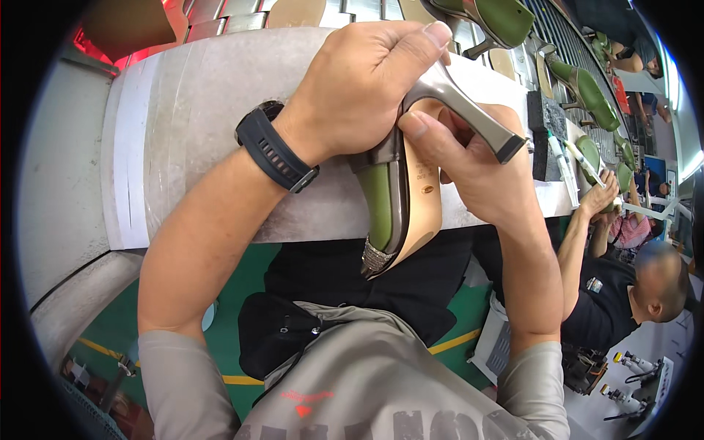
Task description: The person assembles high-heeled shoes by pressing soles onto shoe lasts by hand and hammering around the edges and heels using a hammer.
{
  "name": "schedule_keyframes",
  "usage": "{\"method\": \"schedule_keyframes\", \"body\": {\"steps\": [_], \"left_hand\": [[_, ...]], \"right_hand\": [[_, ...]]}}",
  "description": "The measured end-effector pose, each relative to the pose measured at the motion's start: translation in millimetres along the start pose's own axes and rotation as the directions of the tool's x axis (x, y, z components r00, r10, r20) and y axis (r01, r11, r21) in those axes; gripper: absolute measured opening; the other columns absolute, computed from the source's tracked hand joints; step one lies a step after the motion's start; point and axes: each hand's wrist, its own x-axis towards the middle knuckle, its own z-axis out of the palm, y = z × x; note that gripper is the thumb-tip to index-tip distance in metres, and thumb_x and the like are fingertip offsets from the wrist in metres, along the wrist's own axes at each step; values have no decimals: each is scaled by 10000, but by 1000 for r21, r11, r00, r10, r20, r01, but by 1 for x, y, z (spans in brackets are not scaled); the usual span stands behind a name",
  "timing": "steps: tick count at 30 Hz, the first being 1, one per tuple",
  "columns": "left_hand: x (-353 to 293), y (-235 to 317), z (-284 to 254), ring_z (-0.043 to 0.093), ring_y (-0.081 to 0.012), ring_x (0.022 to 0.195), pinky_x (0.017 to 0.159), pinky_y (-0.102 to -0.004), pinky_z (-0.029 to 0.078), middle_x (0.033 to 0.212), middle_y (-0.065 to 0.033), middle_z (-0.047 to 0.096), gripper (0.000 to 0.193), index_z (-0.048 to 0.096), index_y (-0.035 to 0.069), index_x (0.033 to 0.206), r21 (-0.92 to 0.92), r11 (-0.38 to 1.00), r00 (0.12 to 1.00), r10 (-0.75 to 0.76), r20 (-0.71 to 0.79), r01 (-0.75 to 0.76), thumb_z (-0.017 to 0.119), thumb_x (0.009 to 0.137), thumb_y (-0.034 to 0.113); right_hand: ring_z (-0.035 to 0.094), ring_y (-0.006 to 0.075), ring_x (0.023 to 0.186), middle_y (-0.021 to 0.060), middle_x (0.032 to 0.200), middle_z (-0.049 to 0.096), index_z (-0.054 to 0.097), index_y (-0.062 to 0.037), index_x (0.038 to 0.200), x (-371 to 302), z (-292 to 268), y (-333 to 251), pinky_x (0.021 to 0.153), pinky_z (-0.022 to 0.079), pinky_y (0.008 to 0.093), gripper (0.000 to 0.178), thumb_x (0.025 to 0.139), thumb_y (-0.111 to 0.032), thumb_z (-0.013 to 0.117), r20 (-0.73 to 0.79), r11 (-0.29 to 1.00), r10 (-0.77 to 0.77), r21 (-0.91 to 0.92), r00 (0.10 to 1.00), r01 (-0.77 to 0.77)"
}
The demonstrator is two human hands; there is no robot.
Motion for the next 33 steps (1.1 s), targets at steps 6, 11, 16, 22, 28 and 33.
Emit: {"method": "schedule_keyframes", "body": {"steps": [6, 11, 16, 22, 28, 33], "left_hand": [[-2, 0, 5, 580, -75, 759, 708, -241, 470, 820, -36, 675, 497, 722, -19, 1028, -18, 999, 997, 41, -60, -42, 448, 1116, 386], [-2, 27, 12, 682, -150, 799, 721, -315, 531, 859, -156, 743, 423, 710, -65, 1008, -91, 995, 994, 23, -110, -33, 526, 1094, 306], [-1, 22, 11, 698, -180, 781, 718, -341, 535, 828, -208, 733, 419, 708, -83, 995, -132, 990, 991, -70, -113, 55, 528, 1080, 286], [-4, 18, 10, 694, -168, 774, 707, -330, 535, 824, -183, 744, 426, 717, -80, 988, -124, 992, 994, 3, -112, -17, 535, 1079, 295], [-3, 18, 11, 669, -139, 793, 718, -311, 531, 848, -142, 742, 441, 716, -78, 1006, -143, 990, 997, -15, -80, 4, 543, 1083, 320], [-2, 16, 5, 632, -106, 838, 747, -290, 522, 896, -69, 723, 438, 714, -48, 1052, -277, 955, 995, -97, 35, 103, 547, 1096, 355]], "right_hand": [[425, 66, 544, -20, 562, 509, 645, 1, 684, 3, -10, -5, 482, 337, 285, 435, 923, -324, 811, 112, 997, 79, -32, 991, -76], [454, 47, 548, -26, 584, 552, 654, -7, 726, -2, -3, 2, 485, 350, 257, 384, 909, -294, 831, 36, 999, 24, 21, 999, -25], [518, 38, 567, -20, 621, 612, 645, -9, 748, -5, 1, 3, 502, 396, 228, 349, 879, -249, 862, 40, 991, -45, 130, 998, 40], [551, 49, 578, -4, 627, 629, 636, -7, 763, -7, 0, 4, 524, 429, 230, 330, 863, -220, 867, 41, 995, -54, 89, 998, 50], [524, 45, 575, -22, 618, 589, 621, -8, 739, -7, 2, 5, 525, 427, 246, 363, 874, -249, 856, 21, 995, -57, 84, 998, 55], [507, 44, 616, -38, 672, 577, 662, -11, 769, 11, 9, 7, 545, 429, 254, 325, 913, -255, 821, -128, 982, -136, 117, 982, 151]]}}
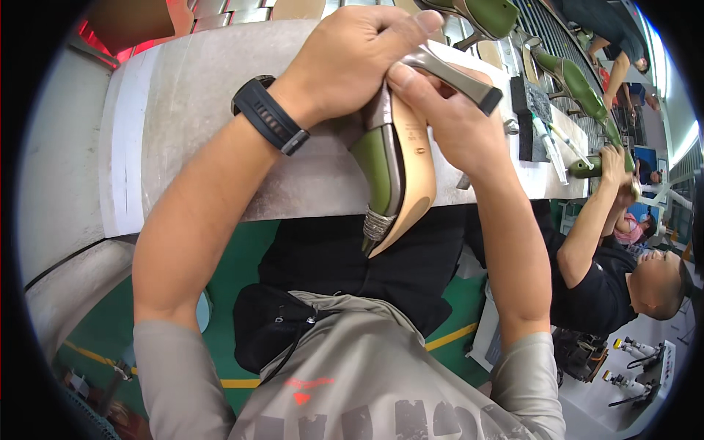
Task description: The person assembles high-heeled shoes by pressing soles onto shoe lasts by hand and hammering around the edges and heels using a hammer.
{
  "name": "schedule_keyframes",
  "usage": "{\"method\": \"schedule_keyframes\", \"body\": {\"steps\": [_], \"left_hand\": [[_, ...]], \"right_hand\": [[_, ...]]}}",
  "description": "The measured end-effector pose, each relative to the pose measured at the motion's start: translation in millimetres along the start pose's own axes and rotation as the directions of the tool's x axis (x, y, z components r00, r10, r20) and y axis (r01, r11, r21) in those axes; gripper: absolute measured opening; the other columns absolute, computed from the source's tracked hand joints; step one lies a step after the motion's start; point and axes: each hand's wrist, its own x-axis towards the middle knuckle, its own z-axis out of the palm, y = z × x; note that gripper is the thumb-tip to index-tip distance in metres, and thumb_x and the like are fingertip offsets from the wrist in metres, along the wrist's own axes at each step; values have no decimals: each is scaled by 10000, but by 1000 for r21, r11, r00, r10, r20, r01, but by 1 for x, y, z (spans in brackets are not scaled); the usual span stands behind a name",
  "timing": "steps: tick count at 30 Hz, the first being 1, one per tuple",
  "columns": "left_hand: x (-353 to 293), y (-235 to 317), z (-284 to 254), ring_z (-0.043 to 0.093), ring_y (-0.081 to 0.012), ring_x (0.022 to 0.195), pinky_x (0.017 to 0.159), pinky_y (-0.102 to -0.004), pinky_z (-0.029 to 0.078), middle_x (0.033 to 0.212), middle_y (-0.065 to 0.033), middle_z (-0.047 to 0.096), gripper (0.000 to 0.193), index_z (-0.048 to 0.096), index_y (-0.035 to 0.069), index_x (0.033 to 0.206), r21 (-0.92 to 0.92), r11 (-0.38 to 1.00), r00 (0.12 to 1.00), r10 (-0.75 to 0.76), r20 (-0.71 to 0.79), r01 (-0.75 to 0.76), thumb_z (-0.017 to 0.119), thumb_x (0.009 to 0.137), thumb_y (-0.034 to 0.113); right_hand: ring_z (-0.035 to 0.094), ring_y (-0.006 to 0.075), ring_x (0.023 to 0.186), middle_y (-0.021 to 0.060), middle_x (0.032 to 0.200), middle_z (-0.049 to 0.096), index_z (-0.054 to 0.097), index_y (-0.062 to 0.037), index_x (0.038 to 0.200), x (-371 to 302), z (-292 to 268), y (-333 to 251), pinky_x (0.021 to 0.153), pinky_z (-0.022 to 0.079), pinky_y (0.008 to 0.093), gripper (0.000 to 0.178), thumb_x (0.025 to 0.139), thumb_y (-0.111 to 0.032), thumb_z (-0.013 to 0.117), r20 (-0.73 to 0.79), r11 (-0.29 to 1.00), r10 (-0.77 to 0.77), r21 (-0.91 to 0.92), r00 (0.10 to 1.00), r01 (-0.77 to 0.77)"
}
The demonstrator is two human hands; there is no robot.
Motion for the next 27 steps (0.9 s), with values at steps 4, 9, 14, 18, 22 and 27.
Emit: {"method": "schedule_keyframes", "body": {"steps": [4, 9, 14, 18, 22, 27], "left_hand": [[-17, 9, -33, 633, -139, 1022, 905, -299, 511, 1107, -129, 715, 332, 671, -24, 1076, 178, 982, 997, -76, 22, 71, 663, 1035, 306], [-106, 16, -49, 605, -150, 1042, 894, -310, 497, 1156, -76, 635, 690, 621, -20, 1290, 519, 846, 869, 344, -356, -122, 688, 941, 572], [-178, 35, -28, 636, -335, 1132, 939, -400, 541, 1286, -209, 626, 982, 620, -18, 1312, 808, 553, 927, 374, -25, -202, 785, 663, 701], [-172, 41, -15, 660, -363, 1160, 978, -429, 536, 1333, -230, 645, 840, 662, 2, 1293, 772, 604, 962, 271, 38, -200, 921, 641, 463], [-166, 45, -5, 678, -381, 1203, 987, -410, 554, 1347, -286, 640, 776, 633, -26, 1306, 802, 571, 982, 162, 101, -177, 976, 687, 293], [-166, 26, 6, 612, -401, 1307, 1143, -512, 409, 1423, -249, 612, 781, 632, 13, 1337, 843, 509, 976, 205, 75, -172, 936, 722, 387]], "right_hand": [[586, 86, 698, 4, 739, 640, 700, 18, 849, -14, -5, -2, 646, 487, 264, 388, 888, -352, 811, 108, 984, 177, -23, 978, -176], [682, 331, 1119, 174, 1178, 718, 693, -13, 1169, -47, -18, -10, 989, 512, 401, 484, 814, -299, 852, 177, 848, -234, -443, 956, 289], [646, 368, 1196, 184, 1281, 684, 697, -19, 1195, -65, -7, -16, 1013, 505, 429, 586, 720, -287, 912, 230, 831, -336, -384, 913, 403], [603, 393, 1258, 178, 1295, 675, 705, -22, 1190, -62, 0, -7, 1021, 502, 469, 628, 673, -302, 926, 265, 763, -449, -383, 853, 521], [590, 388, 1279, 168, 1306, 673, 710, -29, 1190, -62, -1, -1, 1032, 494, 475, 636, 659, -307, 923, 265, 752, -460, -391, 848, 530], [566, 389, 1325, 155, 1330, 668, 718, -48, 1154, -72, 0, -6, 1076, 453, 496, 573, 661, -258, 922, 221, 695, -442, -528, 869, 488]]}}
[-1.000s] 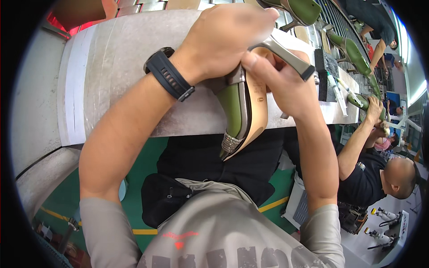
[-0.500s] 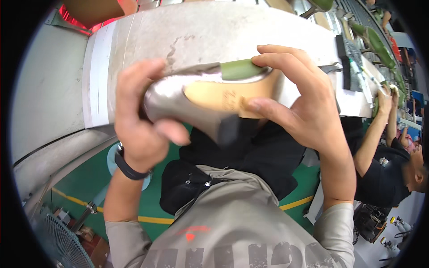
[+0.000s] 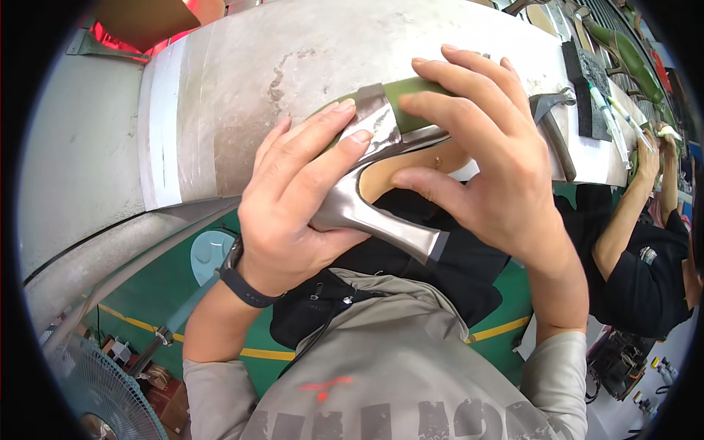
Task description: The person assembles high-heeled shoes by pressing soles onto shoe lasts by hand and hammering around the edges and heels using a hammer.
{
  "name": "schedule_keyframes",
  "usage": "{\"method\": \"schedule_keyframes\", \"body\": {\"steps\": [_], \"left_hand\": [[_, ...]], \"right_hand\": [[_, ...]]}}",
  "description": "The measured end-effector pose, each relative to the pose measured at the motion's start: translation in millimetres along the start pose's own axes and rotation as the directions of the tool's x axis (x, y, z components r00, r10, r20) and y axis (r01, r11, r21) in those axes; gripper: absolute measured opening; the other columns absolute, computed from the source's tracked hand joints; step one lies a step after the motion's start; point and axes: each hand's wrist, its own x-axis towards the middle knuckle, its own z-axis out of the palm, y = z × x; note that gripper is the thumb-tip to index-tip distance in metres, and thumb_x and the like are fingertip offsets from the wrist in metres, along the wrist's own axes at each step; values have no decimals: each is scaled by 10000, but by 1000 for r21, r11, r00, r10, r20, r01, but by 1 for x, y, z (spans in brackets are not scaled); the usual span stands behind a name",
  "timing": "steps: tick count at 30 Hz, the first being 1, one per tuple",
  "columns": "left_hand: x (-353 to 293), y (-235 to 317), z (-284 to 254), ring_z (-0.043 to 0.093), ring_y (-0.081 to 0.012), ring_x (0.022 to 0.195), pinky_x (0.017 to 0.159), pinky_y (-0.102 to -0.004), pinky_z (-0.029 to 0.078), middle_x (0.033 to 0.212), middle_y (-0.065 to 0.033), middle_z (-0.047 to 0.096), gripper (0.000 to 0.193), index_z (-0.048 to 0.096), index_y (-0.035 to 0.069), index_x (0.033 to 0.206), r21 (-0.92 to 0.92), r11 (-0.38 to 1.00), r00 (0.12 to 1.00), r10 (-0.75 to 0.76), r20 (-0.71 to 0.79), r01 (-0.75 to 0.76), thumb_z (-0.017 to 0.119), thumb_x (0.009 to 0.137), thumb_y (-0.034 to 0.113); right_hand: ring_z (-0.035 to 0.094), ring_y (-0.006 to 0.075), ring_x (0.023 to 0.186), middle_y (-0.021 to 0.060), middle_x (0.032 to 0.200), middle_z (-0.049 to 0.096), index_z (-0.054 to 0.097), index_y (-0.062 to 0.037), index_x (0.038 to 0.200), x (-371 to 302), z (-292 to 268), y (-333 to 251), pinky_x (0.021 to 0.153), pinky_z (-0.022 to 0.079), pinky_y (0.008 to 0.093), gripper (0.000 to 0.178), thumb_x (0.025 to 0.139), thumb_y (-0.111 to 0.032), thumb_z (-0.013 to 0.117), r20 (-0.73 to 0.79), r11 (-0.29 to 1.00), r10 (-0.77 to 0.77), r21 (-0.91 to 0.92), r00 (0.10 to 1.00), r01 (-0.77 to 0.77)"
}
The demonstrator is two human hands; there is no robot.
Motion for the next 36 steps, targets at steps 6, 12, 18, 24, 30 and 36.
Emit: {"method": "schedule_keyframes", "body": {"steps": [6, 12, 18, 24, 30, 36], "left_hand": [[22, -12, 13, 519, -396, 1405, 1145, -478, 402, 1566, -274, 460, 808, 590, 44, 1378, 59, 997, 988, 43, 147, -52, 875, 777, 502], [41, 5, 16, 505, -305, 1406, 1130, -372, 396, 1566, -313, 436, 419, 604, 15, 1178, -350, 864, 927, -295, 231, 362, 818, 866, 193], [55, 31, 22, 502, -297, 1370, 1160, -383, 350, 1544, -358, 411, 514, 555, 28, 1190, -34, 969, 947, -232, 221, 245, 844, 775, 114], [38, -9, 19, 572, -275, 1273, 1167, -403, 362, 1288, -283, 608, 325, 572, 21, 1073, -118, 988, 974, -69, 218, 96, 746, 800, 43], [51, 14, 23, 668, -265, 1031, 1162, -418, 392, 971, -141, 681, 186, 586, 18, 975, -147, 974, 975, -148, 168, 174, 697, 827, 24], [59, 9, 13, 683, -246, 974, 1119, -395, 447, 980, -123, 693, 158, 612, 9, 998, -110, 976, 929, -139, 344, 187, 677, 868, 72]], "right_hand": [[525, 411, 1368, 152, 1380, 652, 607, -66, 885, -15, 17, 21, 1092, 443, 486, 409, 613, -105, 911, -90, 995, 28, 96, 996, -20], [541, 451, 1269, 193, 1312, 609, 611, -54, 916, -13, 23, 33, 1017, 436, 547, 374, 692, -170, 888, -163, 979, -201, -8, 966, 202], [548, 430, 1244, 181, 1291, 623, 592, -56, 833, -17, 42, 46, 1000, 431, 585, 353, 661, -184, 871, -327, 941, -333, -56, 884, 333], [573, 406, 1217, 183, 1264, 638, 590, -51, 853, -17, 37, 39, 996, 442, 550, 340, 685, -154, 868, -315, 955, -290, -27, 904, 296], [582, 405, 1201, 187, 1249, 640, 597, -51, 866, -6, 8, 28, 982, 446, 549, 326, 694, -125, 864, -76, 984, -143, 100, 987, 150], [586, 419, 1190, 192, 1255, 634, 610, -51, 906, -12, 41, 68, 947, 462, 542, 349, 680, -93, 873, -331, 934, -312, 69, 891, 352]]}}
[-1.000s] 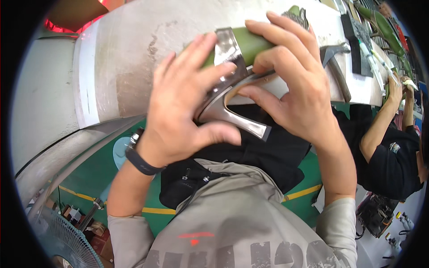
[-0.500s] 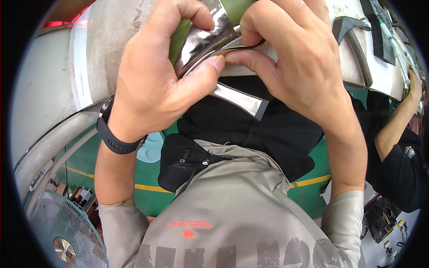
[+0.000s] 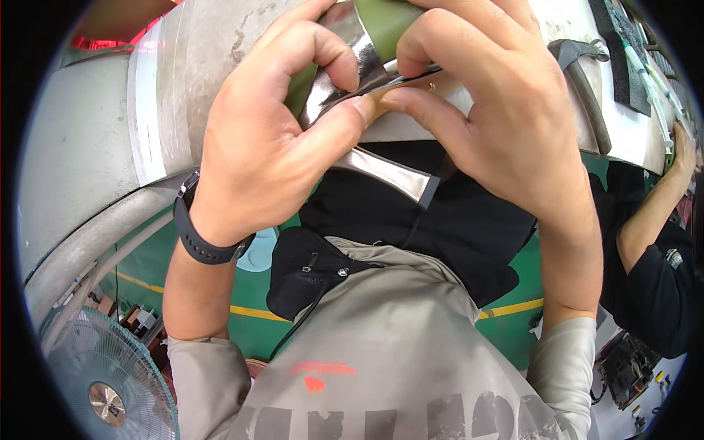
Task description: The person assembles high-heeled shoes by pressing soles onto shoe lasts by hand and hammering around the edges and heels using a hammer.
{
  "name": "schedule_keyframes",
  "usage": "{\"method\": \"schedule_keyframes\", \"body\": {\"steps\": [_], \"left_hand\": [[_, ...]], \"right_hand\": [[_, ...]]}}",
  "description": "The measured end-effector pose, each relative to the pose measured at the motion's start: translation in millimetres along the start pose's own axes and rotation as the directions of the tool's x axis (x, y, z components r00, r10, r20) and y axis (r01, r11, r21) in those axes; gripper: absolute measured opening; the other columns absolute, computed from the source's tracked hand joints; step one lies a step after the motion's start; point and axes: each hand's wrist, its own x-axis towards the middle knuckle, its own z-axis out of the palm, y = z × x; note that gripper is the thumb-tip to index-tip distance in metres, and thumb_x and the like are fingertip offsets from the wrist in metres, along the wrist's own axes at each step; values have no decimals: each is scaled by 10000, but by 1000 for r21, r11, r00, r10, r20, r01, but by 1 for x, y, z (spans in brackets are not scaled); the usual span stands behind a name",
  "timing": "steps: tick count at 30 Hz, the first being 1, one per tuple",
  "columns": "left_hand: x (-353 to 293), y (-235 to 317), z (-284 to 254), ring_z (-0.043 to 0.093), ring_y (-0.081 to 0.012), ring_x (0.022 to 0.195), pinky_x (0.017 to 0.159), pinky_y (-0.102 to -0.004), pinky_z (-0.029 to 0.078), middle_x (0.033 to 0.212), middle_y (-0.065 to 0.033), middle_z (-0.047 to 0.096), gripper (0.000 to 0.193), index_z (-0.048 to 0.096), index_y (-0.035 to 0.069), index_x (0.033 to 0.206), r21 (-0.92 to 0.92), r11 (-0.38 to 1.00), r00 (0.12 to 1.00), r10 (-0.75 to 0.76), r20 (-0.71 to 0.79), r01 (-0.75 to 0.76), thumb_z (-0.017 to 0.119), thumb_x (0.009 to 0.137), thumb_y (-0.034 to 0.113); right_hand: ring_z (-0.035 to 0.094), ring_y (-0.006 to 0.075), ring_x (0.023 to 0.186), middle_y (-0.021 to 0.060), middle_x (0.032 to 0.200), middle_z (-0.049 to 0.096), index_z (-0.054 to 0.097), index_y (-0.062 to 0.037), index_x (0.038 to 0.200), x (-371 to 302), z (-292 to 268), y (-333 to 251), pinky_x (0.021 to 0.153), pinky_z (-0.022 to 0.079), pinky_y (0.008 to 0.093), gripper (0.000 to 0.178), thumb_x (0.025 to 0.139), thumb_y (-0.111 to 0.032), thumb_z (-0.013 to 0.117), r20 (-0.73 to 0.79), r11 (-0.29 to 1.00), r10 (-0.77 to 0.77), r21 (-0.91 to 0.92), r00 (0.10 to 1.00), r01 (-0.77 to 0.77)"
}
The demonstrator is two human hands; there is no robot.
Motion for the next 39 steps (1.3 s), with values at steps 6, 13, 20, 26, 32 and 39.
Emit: {"method": "schedule_keyframes", "body": {"steps": [6, 13, 20, 26, 32, 39], "left_hand": [[-1, -3, 10, 610, -232, 1169, 1055, -347, 438, 1439, -303, 547, 164, 570, 13, 942, -67, 998, 994, -6, -113, -2, 716, 866, 18], [-7, -6, 29, 571, -260, 1278, 1066, -363, 436, 1364, -270, 579, 155, 551, 9, 927, -202, 971, 945, -180, -275, 126, 686, 851, 10], [12, 4, -2, 536, -297, 1330, 1143, -392, 392, 1433, -224, 542, 661, 496, -39, 1446, -39, 997, 996, -72, -52, 70, 773, 878, 153], [29, -7, -4, 556, -264, 1277, 1102, -354, 417, 1411, -175, 556, 789, 454, -37, 1513, -40, 999, 999, -25, 26, 26, 822, 866, 227], [37, 13, 9, 569, -271, 1256, 1081, -370, 435, 1382, -174, 570, 705, 475, -38, 1482, -28, 996, 996, -86, -2, 86, 770, 864, 133], [36, -3, 11, 563, -357, 1294, 1114, -401, 422, 1414, -224, 553, 732, 452, -46, 1492, 203, 978, 997, 64, -40, -54, 789, 880, 173]], "right_hand": [[570, 448, 1240, 232, 1318, 609, 623, -48, 939, 13, -20, -22, 1001, 465, 539, 361, 687, -78, 879, 104, 996, 73, -52, 992, -68], [559, 463, 1265, 249, 1343, 596, 630, -48, 955, 29, -30, -31, 1031, 462, 537, 362, 693, -73, 880, 177, 980, 197, -61, 964, -189], [531, 498, 1311, 279, 1380, 577, 648, -49, 1015, 3, -41, -9, 1091, 455, 515, 396, 697, -58, 886, 130, 950, 312, -30, 941, -311], [544, 463, 1309, 248, 1356, 608, 665, -39, 1063, 19, -51, -11, 1078, 463, 491, 439, 704, -123, 904, 198, 929, 352, 46, 915, -368], [557, 425, 1313, 206, 1360, 634, 673, -24, 1112, 23, -54, -26, 1078, 461, 467, 451, 727, -123, 887, 140, 926, 376, -62, 916, -371], [612, 382, 1180, 192, 1247, 658, 666, -35, 1228, -38, -73, 0, 994, 491, 457, 473, 798, -127, 839, -181, 771, 565, -233, 805, -593]]}}
